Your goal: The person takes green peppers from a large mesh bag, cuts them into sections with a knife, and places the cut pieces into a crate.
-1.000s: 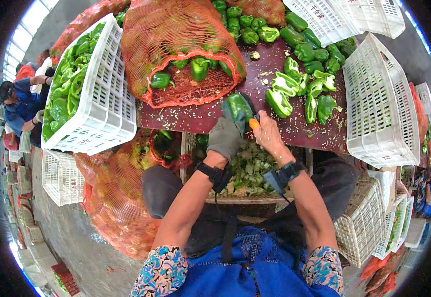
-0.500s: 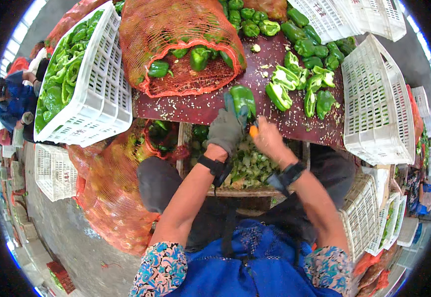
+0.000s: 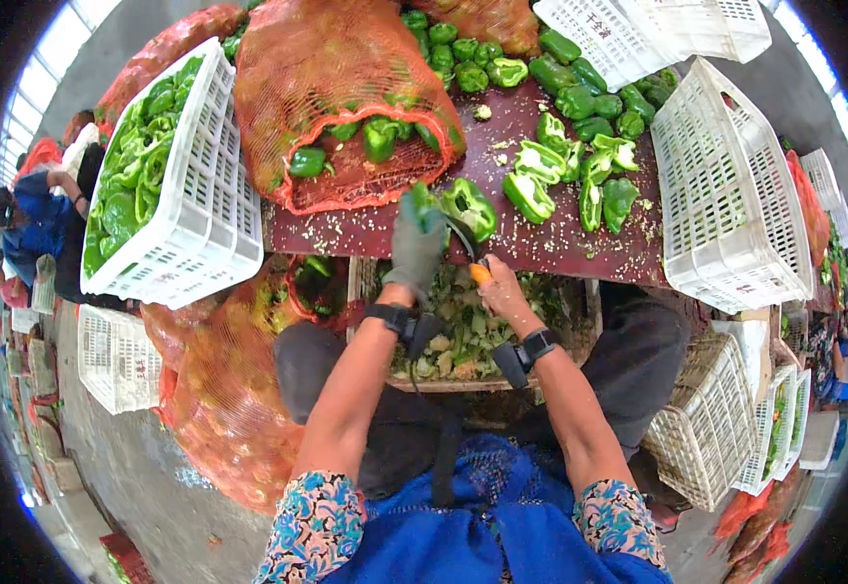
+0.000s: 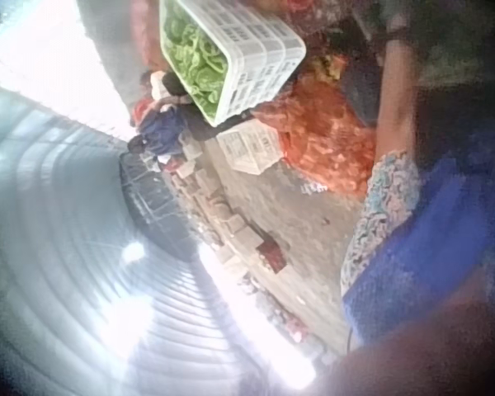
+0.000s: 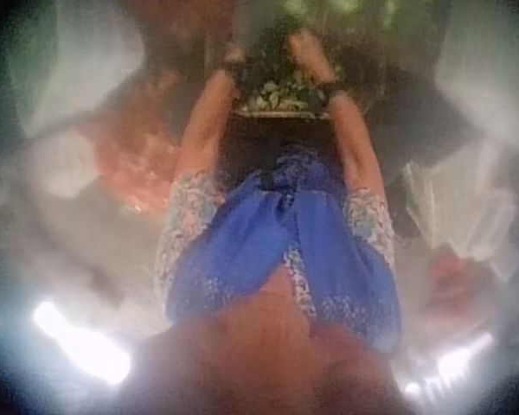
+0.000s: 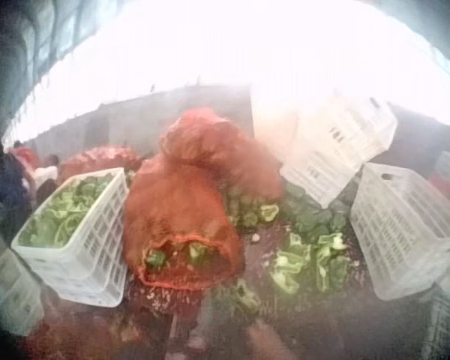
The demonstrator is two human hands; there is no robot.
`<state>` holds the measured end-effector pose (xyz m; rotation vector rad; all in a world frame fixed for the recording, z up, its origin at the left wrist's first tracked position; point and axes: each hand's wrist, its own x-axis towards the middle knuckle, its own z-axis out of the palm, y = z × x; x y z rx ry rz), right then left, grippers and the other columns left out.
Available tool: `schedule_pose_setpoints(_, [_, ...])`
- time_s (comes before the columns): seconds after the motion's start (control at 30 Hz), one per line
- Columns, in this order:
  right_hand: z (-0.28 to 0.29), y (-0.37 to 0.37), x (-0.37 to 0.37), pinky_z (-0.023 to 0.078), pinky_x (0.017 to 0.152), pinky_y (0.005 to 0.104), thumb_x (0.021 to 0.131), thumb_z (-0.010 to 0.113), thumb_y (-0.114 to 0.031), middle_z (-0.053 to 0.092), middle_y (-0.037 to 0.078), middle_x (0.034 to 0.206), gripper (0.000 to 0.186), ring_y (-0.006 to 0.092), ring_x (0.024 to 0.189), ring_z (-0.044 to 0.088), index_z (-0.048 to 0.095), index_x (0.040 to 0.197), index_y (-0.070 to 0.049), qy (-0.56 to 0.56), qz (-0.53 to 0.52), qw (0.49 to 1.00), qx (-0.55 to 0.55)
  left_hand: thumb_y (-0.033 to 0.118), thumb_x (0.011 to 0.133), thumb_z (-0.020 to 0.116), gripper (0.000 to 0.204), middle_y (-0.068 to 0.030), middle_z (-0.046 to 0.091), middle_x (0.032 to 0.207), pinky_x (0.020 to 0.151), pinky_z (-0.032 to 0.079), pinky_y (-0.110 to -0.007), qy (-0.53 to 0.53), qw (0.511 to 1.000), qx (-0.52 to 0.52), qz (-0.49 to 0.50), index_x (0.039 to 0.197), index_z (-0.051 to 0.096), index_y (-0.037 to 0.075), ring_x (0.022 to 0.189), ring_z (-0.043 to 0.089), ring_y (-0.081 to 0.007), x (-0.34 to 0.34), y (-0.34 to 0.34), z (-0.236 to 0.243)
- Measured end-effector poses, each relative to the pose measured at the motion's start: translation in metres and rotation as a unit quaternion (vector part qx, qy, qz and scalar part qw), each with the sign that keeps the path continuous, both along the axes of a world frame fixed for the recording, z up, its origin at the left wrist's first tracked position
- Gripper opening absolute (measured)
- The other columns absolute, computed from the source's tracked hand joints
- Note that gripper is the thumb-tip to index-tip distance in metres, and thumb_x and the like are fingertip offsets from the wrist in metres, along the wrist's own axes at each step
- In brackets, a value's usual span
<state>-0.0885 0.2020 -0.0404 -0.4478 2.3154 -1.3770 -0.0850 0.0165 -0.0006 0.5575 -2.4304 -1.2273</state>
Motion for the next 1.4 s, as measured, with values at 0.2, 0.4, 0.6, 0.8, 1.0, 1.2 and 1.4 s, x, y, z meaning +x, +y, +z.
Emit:
schedule_pose_setpoints(0.2, [0.022, 0.000, -0.004, 0.041, 0.037, 0.0315, 0.095, 0.041, -0.014, 0.049, 0.003, 0.059, 0.013, 0.0138, 0.042, 0.048, 0.049, 0.102, -0.006, -0.266, -0.089, 0.950, -0.140, 0.020, 0.094, 0.049, 0.030, -0.0078, 0.066, 0.104, 0.064, 0.056, -0.035, 0.027, 0.852, 0.523, 0.015, 0.120, 0.054, 0.005, 0.081, 0.067, -0.0187, 0.001, -0.046, -0.005])
schedule_pose_setpoints(0.4, [0.030, 0.021, 0.003, 0.041, 0.042, 0.0326, 0.091, 0.051, -0.007, 0.054, 0.006, 0.063, 0.011, 0.0164, 0.047, 0.052, 0.048, 0.101, -0.001, -0.031, -0.084, 0.994, -0.056, 0.029, 0.093, 0.056, 0.054, -0.0188, 0.062, 0.116, 0.083, 0.052, -0.041, 0.066, 0.996, 0.053, 0.014, 0.140, 0.041, 0.009, 0.100, 0.064, -0.0354, -0.022, -0.024, -0.024])
schedule_pose_setpoints(0.6, [0.030, 0.053, -0.013, 0.041, 0.047, 0.0391, 0.092, 0.060, -0.014, 0.056, 0.015, 0.062, 0.022, 0.0266, 0.051, 0.057, 0.050, 0.102, 0.001, 0.089, -0.128, 0.987, -0.031, 0.034, 0.089, 0.058, 0.072, -0.0347, 0.048, 0.127, 0.097, 0.042, -0.053, 0.025, 1.000, -0.003, -0.011, 0.148, 0.029, 0.005, 0.115, 0.051, -0.0502, -0.065, 0.019, -0.018])
schedule_pose_setpoints(0.8, [0.007, 0.043, -0.039, 0.046, 0.045, 0.0354, 0.091, 0.054, -0.008, 0.058, 0.012, 0.061, 0.022, 0.0225, 0.049, 0.059, 0.052, 0.110, 0.001, 0.078, -0.218, 0.973, 0.017, 0.051, 0.092, 0.053, 0.090, -0.0300, 0.025, 0.151, 0.115, 0.027, -0.044, -0.042, 0.997, 0.005, -0.072, 0.154, 0.006, 0.006, 0.136, 0.032, -0.0469, -0.126, 0.071, -0.021])
schedule_pose_setpoints(1.0, [0.010, 0.045, -0.048, 0.039, 0.039, 0.0255, 0.100, 0.049, -0.017, 0.051, 0.001, 0.063, 0.012, 0.0099, 0.046, 0.047, 0.053, 0.099, -0.005, -0.037, -0.201, 0.968, -0.145, 0.031, 0.093, 0.055, 0.049, -0.0220, 0.060, 0.115, 0.092, 0.047, -0.041, 0.209, 0.977, -0.033, -0.015, 0.134, 0.048, 0.005, 0.106, 0.059, -0.0376, -0.098, 0.011, -0.027])
schedule_pose_setpoints(1.2, [0.020, 0.042, -0.042, 0.038, 0.038, 0.0243, 0.100, 0.051, -0.019, 0.049, -0.001, 0.062, 0.014, 0.0081, 0.045, 0.047, 0.051, 0.095, -0.006, -0.035, -0.190, 0.971, -0.141, 0.019, 0.090, 0.054, 0.030, -0.0216, 0.059, 0.109, 0.088, 0.046, -0.047, 0.212, 0.888, 0.367, 0.176, 0.113, 0.053, 0.000, 0.101, 0.058, -0.0413, -0.052, -0.143, -0.021])
schedule_pose_setpoints(1.4, [0.024, 0.041, -0.044, 0.038, 0.039, 0.0252, 0.099, 0.052, -0.018, 0.049, 0.000, 0.061, 0.013, 0.0082, 0.045, 0.046, 0.052, 0.095, -0.006, -0.043, -0.192, 0.973, -0.117, 0.032, 0.080, 0.067, 0.069, -0.0269, 0.050, 0.122, 0.091, 0.044, -0.052, 0.110, 0.883, 0.207, 0.407, 0.128, 0.034, -0.004, 0.109, 0.054, -0.0437, -0.089, -0.188, -0.006])
